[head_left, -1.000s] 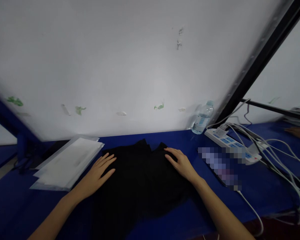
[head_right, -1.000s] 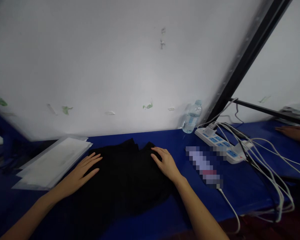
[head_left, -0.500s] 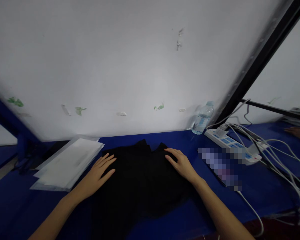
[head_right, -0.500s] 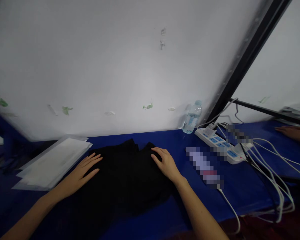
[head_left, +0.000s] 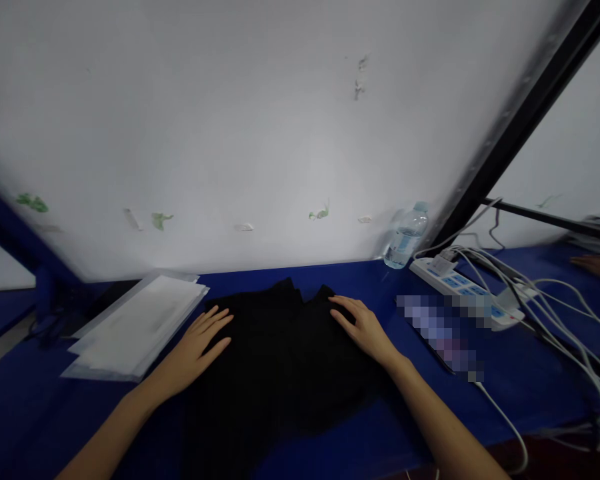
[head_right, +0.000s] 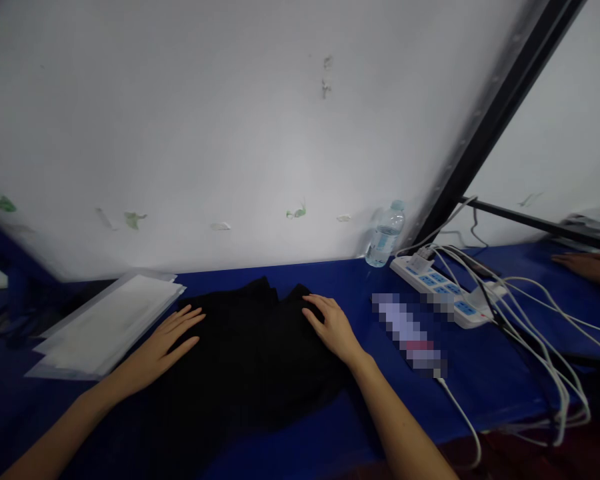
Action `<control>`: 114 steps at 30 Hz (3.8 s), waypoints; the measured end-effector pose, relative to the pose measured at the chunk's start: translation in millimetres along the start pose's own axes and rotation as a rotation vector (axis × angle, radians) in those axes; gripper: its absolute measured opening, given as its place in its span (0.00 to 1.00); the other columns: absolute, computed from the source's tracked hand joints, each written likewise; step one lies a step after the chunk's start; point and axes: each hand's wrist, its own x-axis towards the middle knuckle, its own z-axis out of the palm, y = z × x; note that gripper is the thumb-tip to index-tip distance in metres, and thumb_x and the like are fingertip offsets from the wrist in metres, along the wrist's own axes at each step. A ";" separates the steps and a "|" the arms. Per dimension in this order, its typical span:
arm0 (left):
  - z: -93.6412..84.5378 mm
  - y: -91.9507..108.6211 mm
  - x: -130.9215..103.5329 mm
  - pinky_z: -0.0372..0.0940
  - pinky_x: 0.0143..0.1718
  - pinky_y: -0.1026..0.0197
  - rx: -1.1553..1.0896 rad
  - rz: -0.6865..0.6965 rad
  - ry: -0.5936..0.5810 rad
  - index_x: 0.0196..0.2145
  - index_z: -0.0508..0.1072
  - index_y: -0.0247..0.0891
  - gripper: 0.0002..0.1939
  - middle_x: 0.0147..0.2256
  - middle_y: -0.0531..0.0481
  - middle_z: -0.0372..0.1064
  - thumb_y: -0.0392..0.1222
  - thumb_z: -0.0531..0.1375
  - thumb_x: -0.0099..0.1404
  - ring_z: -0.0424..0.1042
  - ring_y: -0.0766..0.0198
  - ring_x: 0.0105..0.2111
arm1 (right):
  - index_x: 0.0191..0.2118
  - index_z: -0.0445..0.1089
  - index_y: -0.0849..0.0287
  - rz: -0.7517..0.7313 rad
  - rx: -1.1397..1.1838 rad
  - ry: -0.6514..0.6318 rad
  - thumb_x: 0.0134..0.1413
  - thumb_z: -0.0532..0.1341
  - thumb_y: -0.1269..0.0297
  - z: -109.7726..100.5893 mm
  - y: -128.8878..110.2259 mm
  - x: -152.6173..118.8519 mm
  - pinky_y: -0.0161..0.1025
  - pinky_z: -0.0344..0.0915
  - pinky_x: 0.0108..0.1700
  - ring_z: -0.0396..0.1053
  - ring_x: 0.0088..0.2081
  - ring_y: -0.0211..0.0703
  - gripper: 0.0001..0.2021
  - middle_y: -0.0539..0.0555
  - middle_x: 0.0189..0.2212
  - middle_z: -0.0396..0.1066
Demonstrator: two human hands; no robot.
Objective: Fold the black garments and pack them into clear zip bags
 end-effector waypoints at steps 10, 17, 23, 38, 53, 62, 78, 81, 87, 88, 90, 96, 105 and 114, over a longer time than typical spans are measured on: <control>0.9 -0.3 -1.1 0.43 0.65 0.43 -0.016 0.009 0.014 0.62 0.59 0.47 0.24 0.64 0.52 0.53 0.52 0.49 0.71 0.44 0.54 0.66 | 0.51 0.70 0.53 0.003 -0.001 0.004 0.61 0.55 0.57 0.2 0.3 -1.3 0.50 0.64 0.55 0.68 0.52 0.50 0.16 0.56 0.49 0.73; 2.9 -3.8 -1.5 0.44 0.65 0.43 -0.006 0.021 0.034 0.63 0.58 0.48 0.24 0.64 0.53 0.53 0.52 0.50 0.71 0.45 0.54 0.66 | 0.51 0.70 0.53 -0.010 -0.010 0.006 0.61 0.54 0.57 0.2 -0.2 -0.4 0.51 0.64 0.55 0.68 0.52 0.50 0.16 0.55 0.49 0.73; 1.5 -1.3 -1.4 0.44 0.65 0.44 0.002 0.013 0.023 0.62 0.59 0.48 0.24 0.64 0.53 0.53 0.52 0.50 0.71 0.44 0.55 0.66 | 0.51 0.70 0.52 -0.011 -0.003 0.014 0.61 0.54 0.56 0.8 -0.1 -0.2 0.52 0.65 0.54 0.68 0.52 0.50 0.15 0.55 0.49 0.73; 1.4 -1.9 -1.1 0.43 0.65 0.43 -0.008 0.022 0.026 0.62 0.59 0.47 0.24 0.64 0.52 0.53 0.52 0.49 0.71 0.44 0.54 0.66 | 0.51 0.70 0.52 0.000 -0.007 -0.003 0.61 0.54 0.56 0.2 -1.0 -0.2 0.52 0.64 0.55 0.68 0.53 0.50 0.16 0.56 0.49 0.73; 0.2 0.6 -0.9 0.43 0.65 0.42 -0.013 0.022 0.026 0.62 0.59 0.46 0.24 0.64 0.51 0.54 0.52 0.49 0.71 0.45 0.54 0.66 | 0.51 0.70 0.53 0.014 -0.002 -0.006 0.61 0.54 0.56 0.1 -0.3 -0.9 0.52 0.64 0.55 0.67 0.53 0.50 0.16 0.56 0.49 0.72; 0.0 0.3 -0.9 0.43 0.65 0.42 -0.008 0.025 0.017 0.62 0.59 0.46 0.24 0.64 0.50 0.53 0.52 0.49 0.71 0.45 0.53 0.66 | 0.51 0.70 0.51 0.002 0.006 0.011 0.61 0.54 0.56 0.1 -0.9 -0.8 0.53 0.64 0.55 0.68 0.52 0.51 0.16 0.55 0.49 0.73; 1.5 -2.2 -1.5 0.42 0.65 0.42 -0.021 0.025 0.016 0.62 0.59 0.47 0.24 0.64 0.50 0.53 0.52 0.49 0.71 0.44 0.53 0.66 | 0.50 0.70 0.52 0.007 0.009 0.004 0.61 0.54 0.56 -0.8 -2.7 -0.3 0.52 0.64 0.55 0.68 0.52 0.50 0.16 0.56 0.49 0.73; 0.6 -0.7 -1.2 0.43 0.64 0.42 -0.027 0.024 0.023 0.62 0.59 0.47 0.24 0.64 0.51 0.53 0.52 0.49 0.71 0.45 0.53 0.66 | 0.50 0.70 0.52 0.000 0.006 0.007 0.61 0.54 0.56 -1.0 -2.8 0.0 0.53 0.64 0.55 0.68 0.52 0.51 0.16 0.56 0.49 0.73; 0.7 -0.6 -1.6 0.44 0.64 0.43 -0.019 0.032 0.039 0.62 0.59 0.48 0.24 0.64 0.52 0.54 0.52 0.50 0.71 0.46 0.54 0.66 | 0.51 0.70 0.51 0.000 0.002 0.009 0.61 0.54 0.55 -0.6 -1.8 -0.6 0.53 0.65 0.54 0.68 0.52 0.51 0.16 0.56 0.49 0.73; 0.7 -0.7 -1.6 0.44 0.65 0.43 -0.018 0.033 0.042 0.62 0.59 0.48 0.24 0.64 0.52 0.54 0.52 0.50 0.71 0.46 0.54 0.66 | 0.51 0.70 0.51 0.001 0.002 0.009 0.61 0.54 0.55 -0.4 -1.4 -0.8 0.53 0.65 0.54 0.68 0.52 0.51 0.16 0.55 0.49 0.73; 0.7 -1.1 -1.6 0.45 0.64 0.43 -0.018 0.031 0.042 0.62 0.59 0.48 0.24 0.64 0.53 0.54 0.52 0.50 0.71 0.46 0.54 0.66 | 0.51 0.70 0.51 0.007 0.004 0.004 0.61 0.54 0.55 -0.1 -0.7 -0.9 0.52 0.64 0.55 0.68 0.52 0.50 0.16 0.55 0.49 0.73; 1.7 -0.9 -1.5 0.43 0.65 0.43 -0.009 0.020 0.020 0.62 0.59 0.47 0.24 0.64 0.52 0.53 0.52 0.49 0.71 0.44 0.55 0.66 | 0.51 0.70 0.52 0.013 0.007 0.003 0.61 0.55 0.55 1.8 0.8 -0.9 0.52 0.64 0.55 0.68 0.53 0.50 0.16 0.55 0.49 0.72; -12.4 -8.0 1.0 0.57 0.58 0.49 0.033 -0.002 0.355 0.52 0.70 0.44 0.17 0.51 0.51 0.71 0.48 0.50 0.70 0.61 0.54 0.57 | 0.47 0.72 0.54 0.040 -0.033 0.051 0.60 0.55 0.55 -7.0 -11.9 12.3 0.54 0.66 0.51 0.70 0.48 0.54 0.15 0.58 0.45 0.74; -12.7 -31.0 9.3 0.60 0.44 0.49 0.151 -0.168 0.480 0.43 0.75 0.40 0.12 0.41 0.46 0.76 0.43 0.58 0.64 0.67 0.49 0.44 | 0.47 0.71 0.53 -0.115 0.125 -0.216 0.52 0.64 0.59 18.5 -83.8 89.8 0.43 0.66 0.45 0.69 0.42 0.44 0.15 0.53 0.38 0.73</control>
